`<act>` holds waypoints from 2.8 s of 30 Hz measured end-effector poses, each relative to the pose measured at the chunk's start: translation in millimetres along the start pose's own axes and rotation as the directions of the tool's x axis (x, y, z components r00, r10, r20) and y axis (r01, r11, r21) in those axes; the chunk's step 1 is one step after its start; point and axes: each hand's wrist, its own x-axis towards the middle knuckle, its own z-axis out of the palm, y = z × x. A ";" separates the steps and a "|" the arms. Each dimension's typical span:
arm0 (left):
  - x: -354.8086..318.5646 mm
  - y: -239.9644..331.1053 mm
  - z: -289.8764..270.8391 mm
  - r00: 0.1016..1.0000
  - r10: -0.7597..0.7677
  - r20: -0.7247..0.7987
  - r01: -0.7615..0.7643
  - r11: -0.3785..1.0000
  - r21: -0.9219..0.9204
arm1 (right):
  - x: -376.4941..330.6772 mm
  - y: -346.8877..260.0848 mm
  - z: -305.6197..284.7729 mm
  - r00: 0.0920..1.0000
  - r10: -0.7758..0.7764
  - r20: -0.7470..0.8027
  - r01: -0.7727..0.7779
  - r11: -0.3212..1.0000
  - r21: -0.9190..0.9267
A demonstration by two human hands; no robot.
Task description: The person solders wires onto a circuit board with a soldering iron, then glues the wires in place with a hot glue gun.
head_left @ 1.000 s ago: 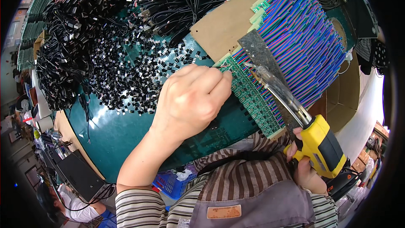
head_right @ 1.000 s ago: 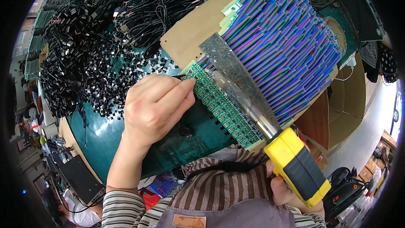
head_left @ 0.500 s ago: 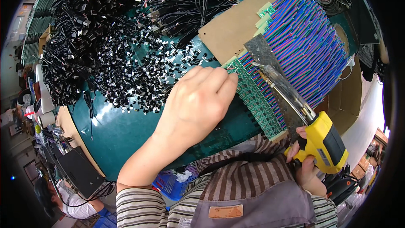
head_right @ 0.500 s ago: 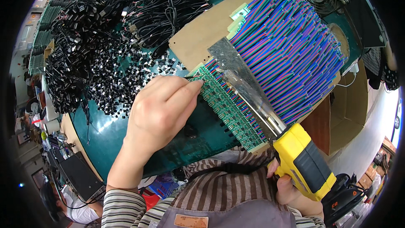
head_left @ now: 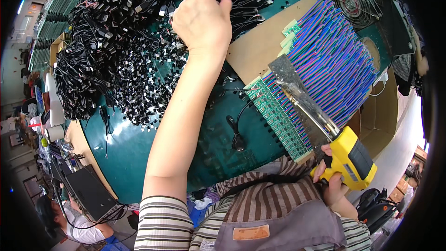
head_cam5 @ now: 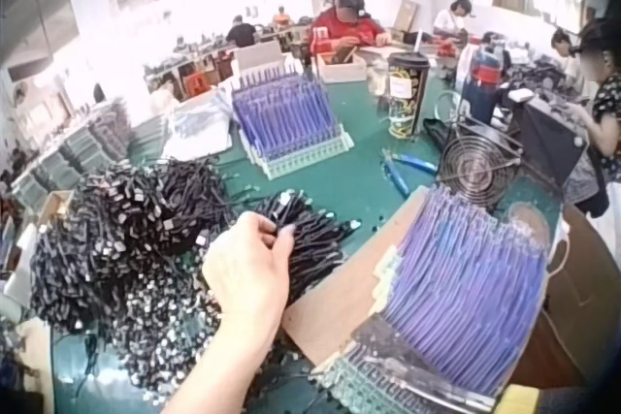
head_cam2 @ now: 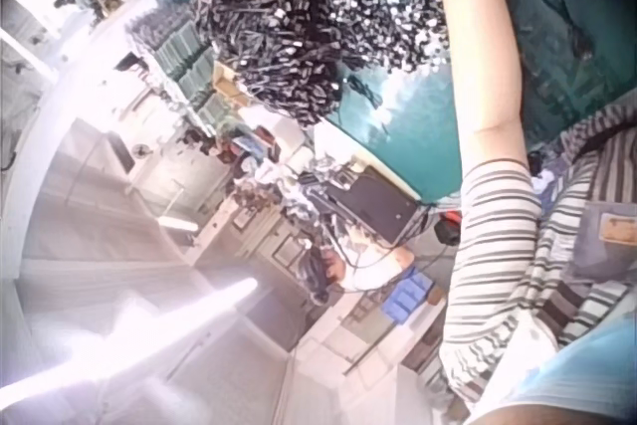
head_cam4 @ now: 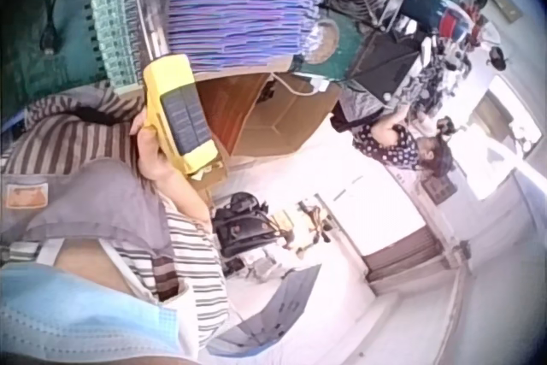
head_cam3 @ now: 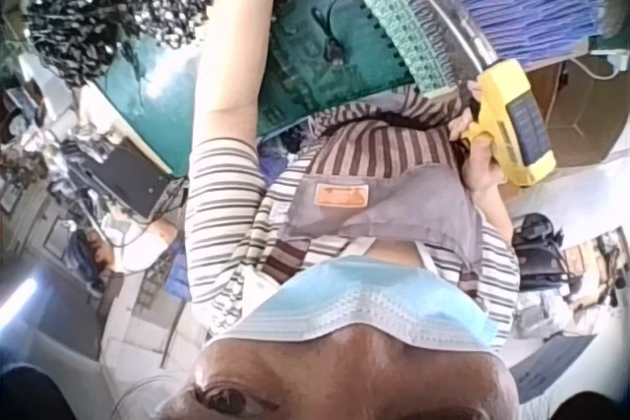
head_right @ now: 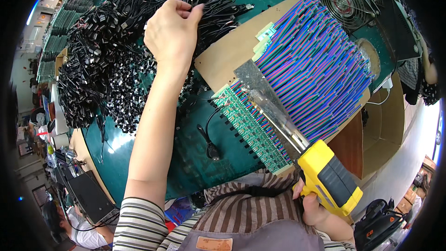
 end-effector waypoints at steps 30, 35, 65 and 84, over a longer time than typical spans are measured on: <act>-152.3 47.1 -148.5 0.446 0.157 0.881 0.809 0.349 -0.472 | 41.5 -46.1 33.2 0.961 -0.071 0.267 0.067 0.997 0.024; -151.5 41.6 -150.0 0.433 0.122 0.893 0.757 0.489 -0.434 | 44.8 -61.1 34.3 0.929 -0.172 0.327 0.297 0.875 -0.383; -154.0 39.5 -138.7 0.862 0.241 0.445 0.160 0.705 -0.691 | 49.7 -55.6 47.3 0.991 0.078 0.110 -0.085 0.995 0.060; -151.1 36.9 -143.7 0.840 0.287 0.460 0.110 0.740 -0.663 | 56.1 -67.1 44.6 0.948 -0.207 0.240 0.275 0.913 -0.300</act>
